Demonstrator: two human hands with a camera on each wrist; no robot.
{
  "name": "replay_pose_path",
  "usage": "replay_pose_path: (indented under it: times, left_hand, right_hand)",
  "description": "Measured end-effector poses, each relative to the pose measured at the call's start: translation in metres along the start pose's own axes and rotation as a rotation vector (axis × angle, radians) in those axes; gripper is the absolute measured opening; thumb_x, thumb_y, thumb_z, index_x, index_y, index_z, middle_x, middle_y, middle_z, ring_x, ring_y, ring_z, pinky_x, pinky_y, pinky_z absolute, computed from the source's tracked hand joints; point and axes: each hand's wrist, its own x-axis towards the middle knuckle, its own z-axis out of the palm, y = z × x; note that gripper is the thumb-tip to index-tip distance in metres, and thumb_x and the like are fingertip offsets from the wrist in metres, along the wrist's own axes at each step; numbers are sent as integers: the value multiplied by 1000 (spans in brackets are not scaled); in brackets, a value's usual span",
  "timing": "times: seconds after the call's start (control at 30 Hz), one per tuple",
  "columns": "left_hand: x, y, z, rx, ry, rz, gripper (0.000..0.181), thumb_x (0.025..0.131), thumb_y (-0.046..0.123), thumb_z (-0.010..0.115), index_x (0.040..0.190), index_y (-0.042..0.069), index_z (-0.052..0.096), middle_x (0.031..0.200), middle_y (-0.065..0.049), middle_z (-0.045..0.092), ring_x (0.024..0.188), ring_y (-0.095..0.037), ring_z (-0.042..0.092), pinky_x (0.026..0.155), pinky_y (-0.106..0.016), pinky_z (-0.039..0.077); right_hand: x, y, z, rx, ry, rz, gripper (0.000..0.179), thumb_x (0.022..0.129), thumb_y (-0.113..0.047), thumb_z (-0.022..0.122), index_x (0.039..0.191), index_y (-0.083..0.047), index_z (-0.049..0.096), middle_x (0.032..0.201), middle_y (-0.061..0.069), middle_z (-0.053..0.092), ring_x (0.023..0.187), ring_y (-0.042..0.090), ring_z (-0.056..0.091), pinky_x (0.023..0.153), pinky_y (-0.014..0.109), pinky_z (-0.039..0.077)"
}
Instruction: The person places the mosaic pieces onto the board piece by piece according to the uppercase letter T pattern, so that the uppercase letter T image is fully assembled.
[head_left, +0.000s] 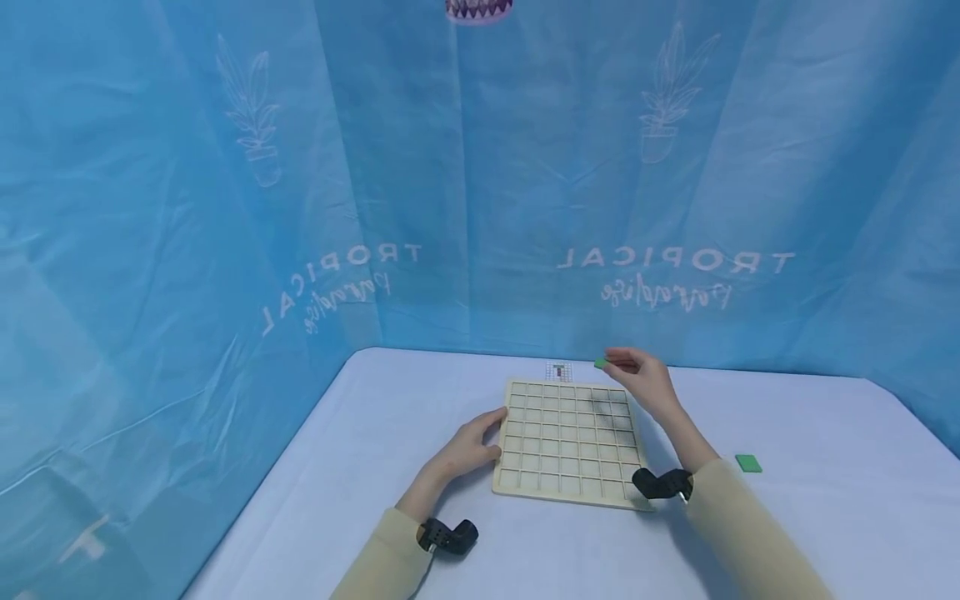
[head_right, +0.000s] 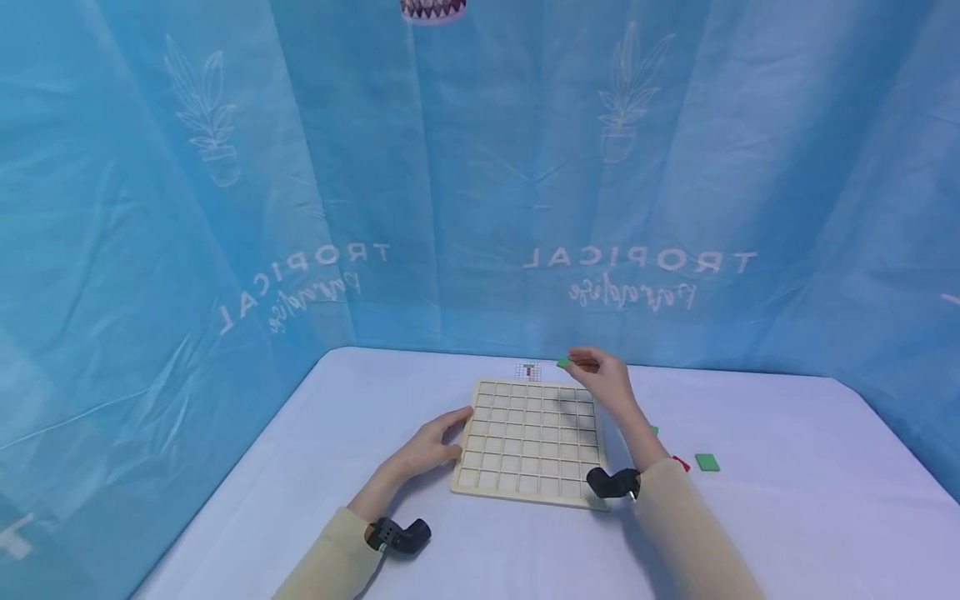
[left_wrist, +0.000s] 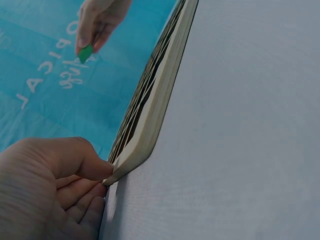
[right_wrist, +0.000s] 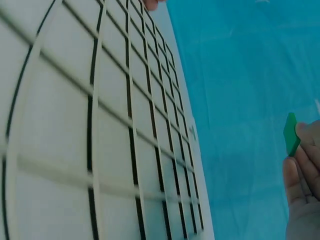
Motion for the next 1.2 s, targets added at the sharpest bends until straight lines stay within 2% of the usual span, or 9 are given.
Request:
replay_pose_path:
  times: [0.3, 0.57, 0.7, 0.9, 1.2]
  left_hand:
    - [-1, 0, 1, -19, 1, -2, 69, 79, -2, 58, 144, -1, 34, 147, -13, 37, 136, -27, 31, 111, -41, 27]
    - [-2, 0, -1, -29, -2, 13, 69, 80, -2, 57, 144, -1, 33, 147, -13, 37, 136, -27, 31, 111, -41, 28]
    - [-2, 0, 0, -19, -6, 22, 69, 80, -2, 57, 144, -1, 33, 147, -13, 37, 136, -26, 32, 110, -39, 29]
    - [-3, 1, 0, -22, -14, 19, 69, 80, -2, 56, 144, -1, 33, 147, -13, 36, 136, -26, 31, 111, -40, 28]
    - [-3, 1, -2, -20, -4, 2, 69, 79, -3, 58, 144, -1, 34, 147, -13, 36, 136, -26, 31, 111, -40, 28]
  right_hand:
    - [4, -10, 43, 81, -62, -8, 40, 87, -28, 68, 121, -8, 63, 111, 9, 65, 99, 23, 61, 83, 35, 54]
    - [2, -7, 67, 146, -85, -41, 39, 87, -23, 68, 120, -3, 63, 110, 11, 66, 97, 25, 63, 80, 30, 55]
    - [1, -1, 76, 127, -74, -39, 38, 88, -19, 68, 121, -1, 63, 110, 11, 66, 96, 23, 63, 80, 29, 54]
    - [-2, 12, 85, 90, -101, 26, 36, 87, -18, 68, 119, -3, 64, 109, 8, 67, 96, 21, 63, 82, 31, 54]
    - [-4, 19, 92, -16, -154, -30, 31, 86, -15, 69, 116, -4, 66, 106, 7, 67, 93, 21, 63, 79, 34, 54]
